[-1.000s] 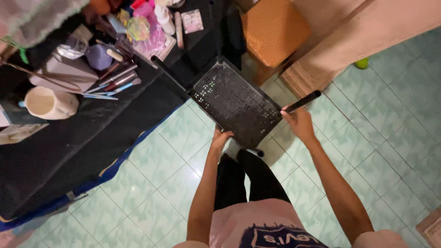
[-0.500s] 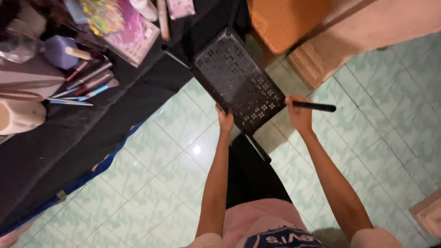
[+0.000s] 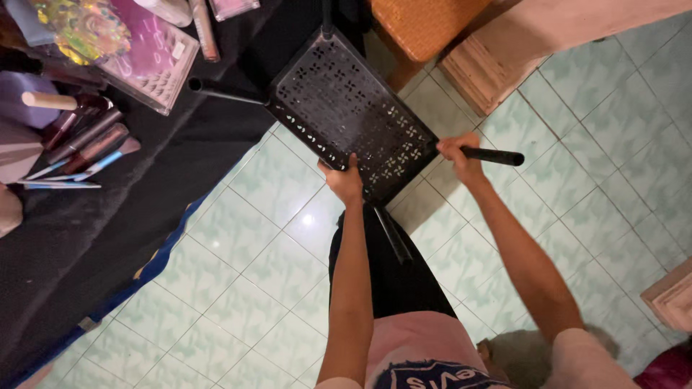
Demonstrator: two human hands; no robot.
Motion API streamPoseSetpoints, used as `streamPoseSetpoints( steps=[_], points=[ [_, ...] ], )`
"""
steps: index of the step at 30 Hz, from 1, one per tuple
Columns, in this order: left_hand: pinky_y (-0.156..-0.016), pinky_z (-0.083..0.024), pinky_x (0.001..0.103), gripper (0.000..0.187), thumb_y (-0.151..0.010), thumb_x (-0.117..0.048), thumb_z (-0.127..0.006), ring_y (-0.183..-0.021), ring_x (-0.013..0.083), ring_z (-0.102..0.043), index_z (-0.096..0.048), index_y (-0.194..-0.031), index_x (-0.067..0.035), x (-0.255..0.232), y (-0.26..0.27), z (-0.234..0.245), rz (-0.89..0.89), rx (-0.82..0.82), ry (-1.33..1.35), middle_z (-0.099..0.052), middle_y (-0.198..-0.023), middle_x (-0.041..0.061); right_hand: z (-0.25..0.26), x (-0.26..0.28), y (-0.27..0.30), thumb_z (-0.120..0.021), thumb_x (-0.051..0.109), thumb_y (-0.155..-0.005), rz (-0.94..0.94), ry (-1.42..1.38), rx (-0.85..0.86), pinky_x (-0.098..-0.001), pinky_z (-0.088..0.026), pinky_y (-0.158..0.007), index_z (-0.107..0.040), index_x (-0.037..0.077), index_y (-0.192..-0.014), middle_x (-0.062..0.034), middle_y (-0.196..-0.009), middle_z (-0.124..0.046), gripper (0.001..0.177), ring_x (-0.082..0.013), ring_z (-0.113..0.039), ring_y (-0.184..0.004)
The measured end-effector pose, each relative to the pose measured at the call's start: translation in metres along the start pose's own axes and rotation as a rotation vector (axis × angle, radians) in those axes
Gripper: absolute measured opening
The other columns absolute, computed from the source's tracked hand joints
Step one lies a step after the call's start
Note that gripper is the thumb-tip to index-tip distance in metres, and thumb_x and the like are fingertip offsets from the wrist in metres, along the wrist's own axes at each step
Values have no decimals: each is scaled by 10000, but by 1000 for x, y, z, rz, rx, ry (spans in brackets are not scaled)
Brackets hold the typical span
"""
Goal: The person assembles a small black plastic stool by inserting four legs into a perforated seat and tightening them. They handle the seat, legs, and a nearby wicker stool, then place the assembled stool on the floor.
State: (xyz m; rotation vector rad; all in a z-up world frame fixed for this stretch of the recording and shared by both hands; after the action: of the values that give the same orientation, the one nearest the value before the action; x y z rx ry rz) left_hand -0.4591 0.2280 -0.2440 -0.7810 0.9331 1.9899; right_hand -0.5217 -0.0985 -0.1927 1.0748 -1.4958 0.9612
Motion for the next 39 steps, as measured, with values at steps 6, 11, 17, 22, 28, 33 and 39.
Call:
streamPoseSetpoints(
  steps=[6,11,17,22,28,33,39],
  points=[
    [-887,-536,464,809,-749,-234,-914,-1050,429,-689,-465,-1366,33,-3,5,-6,-69,-17,-3,-698,-1169,248,10,30,18,-597,163,-1029,-184,274,-366,-257,-437,-651,-615,20,-845,25,-782,-596,234,-84,-514,-707],
    [-900,-536,463,820,-758,-236,-906,-1050,430,-688,-450,-1387,23,4,8,-7,-7,15,-34,-712,-1120,244,2,19,49,-628,174,-1090,-108,-22,-793,-301,-328,-648,-373,97,-702,27,-682,-387,470,-114,-345,-667],
    [-895,-529,462,820,-736,-222,-896,-1055,413,-696,-454,-1393,-9,1,1,-3,58,43,-1,-730,-1120,232,8,29,17,-621,34,-929,23,-37,-276,-350,-360,-602,-466,-12,-637,-46,-645,-483,334,-159,-396,-583],
    [-910,-541,458,825,-742,-248,-901,-1075,408,-704,-446,-1385,-2,-5,1,-7,-16,19,63,-728,-1144,229,-1,47,10,-613,74,-964,-100,45,-178,-289,-336,-628,-509,-12,-706,-28,-659,-457,291,-131,-377,-630],
    [-889,-533,470,844,-735,-279,-923,-1065,448,-675,-453,-1381,-6,7,6,-14,65,20,-40,-697,-1156,256,-6,55,48,-576,166,-1083,-56,-103,-903,-294,-371,-721,-393,123,-716,9,-687,-408,412,-126,-389,-702],
    [-910,-536,462,821,-744,-257,-904,-1078,439,-689,-457,-1379,11,-5,-8,-5,-61,16,11,-715,-1143,251,-21,98,7,-561,133,-1033,179,-364,-441,-327,-239,-516,-201,146,-617,27,-516,-219,551,-114,-207,-474],
    [-903,-538,460,841,-745,-249,-912,-1073,431,-694,-447,-1388,30,-4,-2,-12,-31,51,69,-709,-1170,255,4,146,-15,-504,162,-1089,-8,-261,-167,-316,-225,-539,-227,134,-660,26,-562,-214,511,-116,-215,-475]
  ],
)
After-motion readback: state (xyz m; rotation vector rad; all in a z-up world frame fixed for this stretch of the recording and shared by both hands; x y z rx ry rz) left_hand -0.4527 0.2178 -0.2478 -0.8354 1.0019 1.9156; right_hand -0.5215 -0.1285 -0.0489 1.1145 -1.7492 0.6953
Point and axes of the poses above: each hand's wrist, its own y-axis away from the middle knuckle, its own z-axis out of the back of the hand, x = y × z, the point moved 9 cm from there along -y, towards the middle knuckle
